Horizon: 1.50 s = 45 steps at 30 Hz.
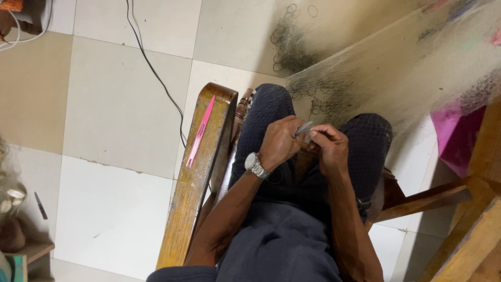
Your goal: Repairing a fishing net by trimming excess material with scissors and manipulating the mesh with a net needle.
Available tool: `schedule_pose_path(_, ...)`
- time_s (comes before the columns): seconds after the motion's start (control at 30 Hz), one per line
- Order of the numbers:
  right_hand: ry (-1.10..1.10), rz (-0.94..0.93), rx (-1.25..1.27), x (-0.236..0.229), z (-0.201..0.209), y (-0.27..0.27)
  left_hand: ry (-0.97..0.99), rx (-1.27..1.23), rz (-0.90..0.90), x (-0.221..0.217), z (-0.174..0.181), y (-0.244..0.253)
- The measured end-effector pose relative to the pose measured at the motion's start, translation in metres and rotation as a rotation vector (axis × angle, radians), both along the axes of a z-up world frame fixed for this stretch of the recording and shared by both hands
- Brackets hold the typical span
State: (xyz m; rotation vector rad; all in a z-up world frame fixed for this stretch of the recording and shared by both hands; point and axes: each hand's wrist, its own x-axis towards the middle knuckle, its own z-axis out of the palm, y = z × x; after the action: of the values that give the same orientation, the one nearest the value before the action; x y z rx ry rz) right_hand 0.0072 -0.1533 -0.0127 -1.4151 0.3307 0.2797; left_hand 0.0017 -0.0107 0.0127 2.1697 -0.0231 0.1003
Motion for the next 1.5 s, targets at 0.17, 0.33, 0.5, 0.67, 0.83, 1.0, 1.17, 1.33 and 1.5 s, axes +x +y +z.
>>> schedule_pose_path(0.17,-0.03,0.061,-0.164,-0.019,0.012,0.0,0.083,-0.245,0.048,0.006,0.011,0.009)
schedule_pose_path(0.33,-0.08,0.158,-0.164,-0.048,0.024,0.027,0.272,-0.558,0.109,0.011,0.021,0.023)
schedule_pose_path(0.5,-0.296,0.317,-0.324,-0.054,0.03,0.046,0.397,-0.773,0.239,0.007,-0.001,0.02)
schedule_pose_path(0.67,-0.309,0.364,-0.367,-0.067,0.008,0.036,0.432,-0.957,0.301,0.0,-0.01,0.014)
schedule_pose_path(0.83,-0.309,0.41,-0.381,-0.065,0.023,0.042,0.467,-1.078,0.302,-0.003,0.003,0.014)
schedule_pose_path(1.0,-0.117,0.395,-0.198,-0.065,0.019,0.043,0.463,-1.122,0.294,-0.002,0.005,0.014)
schedule_pose_path(1.17,-0.024,0.545,0.035,-0.065,0.02,0.033,0.427,-1.114,0.312,0.006,0.007,0.021)
schedule_pose_path(1.33,0.207,0.614,0.086,-0.077,0.042,0.016,0.399,-1.077,0.28,0.02,0.01,0.03)
schedule_pose_path(1.5,0.243,0.78,0.399,-0.09,0.044,-0.023,0.477,-1.178,0.256,0.02,0.001,0.029)
